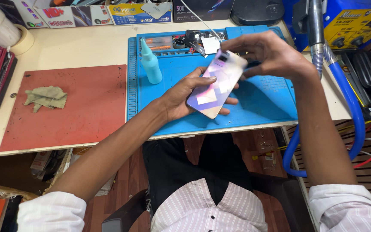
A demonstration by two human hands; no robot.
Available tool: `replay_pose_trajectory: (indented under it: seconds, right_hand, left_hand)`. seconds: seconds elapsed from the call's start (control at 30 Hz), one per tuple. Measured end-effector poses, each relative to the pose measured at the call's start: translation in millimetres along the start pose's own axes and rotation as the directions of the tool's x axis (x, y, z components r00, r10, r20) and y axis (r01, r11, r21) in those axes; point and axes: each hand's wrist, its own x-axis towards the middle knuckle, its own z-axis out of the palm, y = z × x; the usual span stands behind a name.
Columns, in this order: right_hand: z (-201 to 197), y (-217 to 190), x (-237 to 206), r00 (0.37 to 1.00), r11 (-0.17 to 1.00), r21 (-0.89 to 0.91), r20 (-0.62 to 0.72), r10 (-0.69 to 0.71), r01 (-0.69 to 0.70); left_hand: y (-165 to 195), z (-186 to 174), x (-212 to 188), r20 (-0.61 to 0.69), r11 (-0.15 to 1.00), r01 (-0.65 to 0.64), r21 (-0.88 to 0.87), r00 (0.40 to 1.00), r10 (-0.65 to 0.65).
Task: The person removes the back cover of a phone by hand, takes out screws using a screwdriver, and detaches internal components to reach and replace the screen.
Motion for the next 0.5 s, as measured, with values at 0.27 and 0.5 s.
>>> replay_pose_trajectory:
  seconds: [0.27,0.5]
  right_hand:
    - [29,30,6,0.930,0.962,0.262,-0.330,0.162,-0.075]
    - [53,36,6,0.876,0.967,0.253,-0.473,0.092,0.035]
  left_hand:
    - [-11,-14,7,-0.092,0.995,-0.059,-0.079,0.994,0.052]
    - [-20,-29,12,-0.107,0.982,-0.074,-0.171,0.993,0.056]
